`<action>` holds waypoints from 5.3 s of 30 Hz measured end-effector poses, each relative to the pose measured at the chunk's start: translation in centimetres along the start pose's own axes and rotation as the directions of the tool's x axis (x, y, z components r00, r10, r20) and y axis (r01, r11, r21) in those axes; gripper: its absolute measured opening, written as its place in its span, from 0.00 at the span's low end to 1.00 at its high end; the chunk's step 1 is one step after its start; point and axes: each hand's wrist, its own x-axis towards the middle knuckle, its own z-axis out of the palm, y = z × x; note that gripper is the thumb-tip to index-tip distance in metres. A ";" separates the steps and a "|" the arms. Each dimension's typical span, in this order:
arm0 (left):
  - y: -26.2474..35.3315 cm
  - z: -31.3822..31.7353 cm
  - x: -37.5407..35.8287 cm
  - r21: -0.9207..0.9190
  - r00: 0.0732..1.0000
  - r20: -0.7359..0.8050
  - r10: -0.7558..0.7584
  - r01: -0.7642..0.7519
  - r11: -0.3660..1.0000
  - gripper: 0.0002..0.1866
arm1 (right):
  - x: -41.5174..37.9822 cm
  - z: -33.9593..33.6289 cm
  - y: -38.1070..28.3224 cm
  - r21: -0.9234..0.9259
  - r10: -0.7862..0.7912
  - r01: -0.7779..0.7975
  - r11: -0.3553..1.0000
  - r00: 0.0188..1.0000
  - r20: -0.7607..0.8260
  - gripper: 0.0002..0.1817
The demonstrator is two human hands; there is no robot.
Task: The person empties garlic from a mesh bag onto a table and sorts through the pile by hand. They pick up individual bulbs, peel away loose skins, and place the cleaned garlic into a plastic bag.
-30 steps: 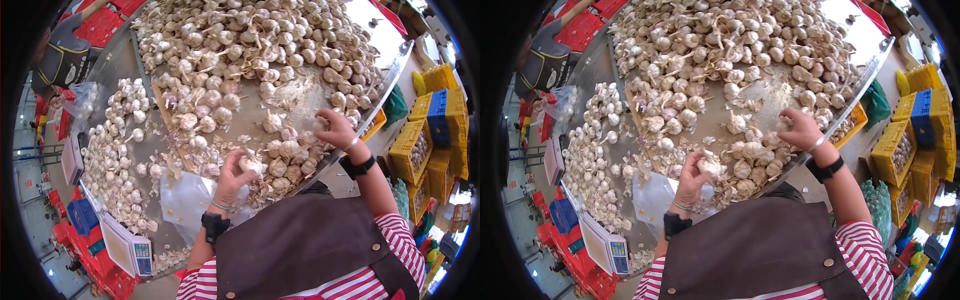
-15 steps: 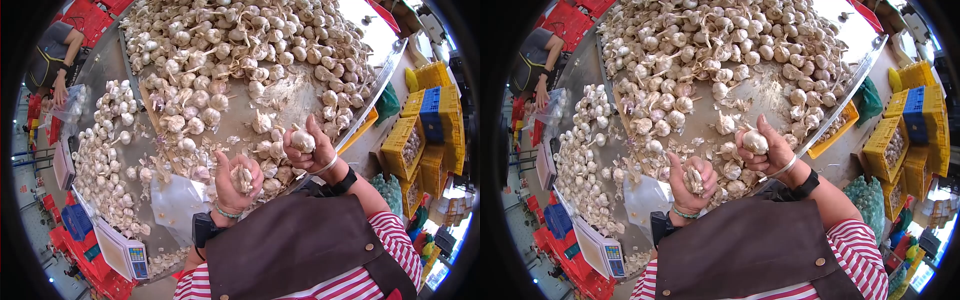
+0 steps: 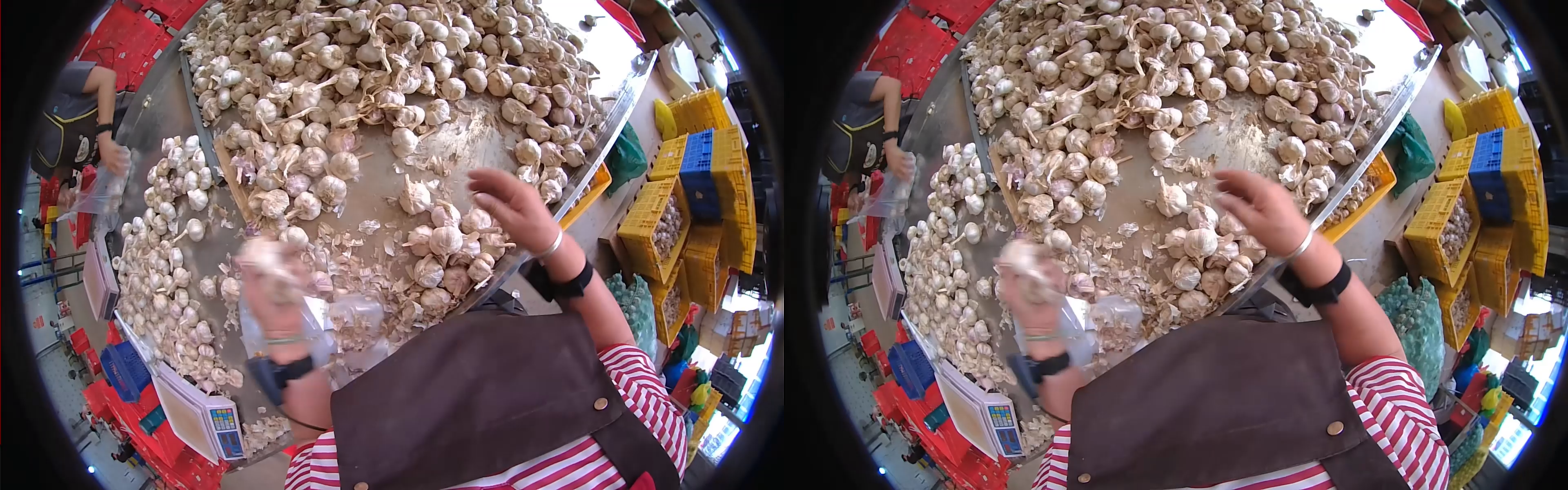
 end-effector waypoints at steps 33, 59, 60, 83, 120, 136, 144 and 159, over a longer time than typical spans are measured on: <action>-10.8 7.7 -0.9 -0.191 0.838 0.251 -0.485 0.534 0.824 0.28 | -2.0 2.8 -0.4 0.917 0.125 -0.333 0.220 0.942 0.312 0.43; 11.2 -6.1 0.6 0.406 0.704 -0.378 0.601 -0.457 0.791 0.20 | 0.2 0.5 -1.2 -0.568 -0.107 0.225 0.792 0.966 0.235 0.23; 11.0 -5.9 0.8 0.407 0.704 -0.376 0.603 -0.460 0.790 0.20 | 0.1 1.2 -0.9 -0.620 -0.125 0.284 0.731 0.949 0.288 0.24; -13.7 4.5 3.1 0.578 0.916 0.046 -0.399 0.301 0.759 0.16 | -2.3 -1.3 1.3 0.952 0.147 -0.178 0.249 0.979 0.145 0.35; 5.6 -3.9 2.1 0.587 0.837 -0.245 0.489 -0.273 0.762 0.27 | -3.4 2.0 -0.5 -0.867 0.321 0.013 0.499 0.926 0.198 0.20; -15.3 3.0 -3.1 0.818 0.693 0.493 -0.526 -0.574 0.011 0.22 | -4.2 3.4 -0.2 -0.804 0.281 -0.038 0.594 0.946 0.163 0.17; -12.0 3.9 -1.4 0.853 0.774 0.459 -0.436 -0.522 -0.030 0.20 | -7.4 -7.7 -0.1 -0.344 0.147 -0.281 0.896 0.918 -0.368 0.25; -9.1 6.8 0.4 -0.232 0.921 0.190 -0.339 0.378 0.896 0.29 | 2.7 -11.4 3.3 -0.850 -0.137 -0.095 0.518 0.972 -0.192 0.22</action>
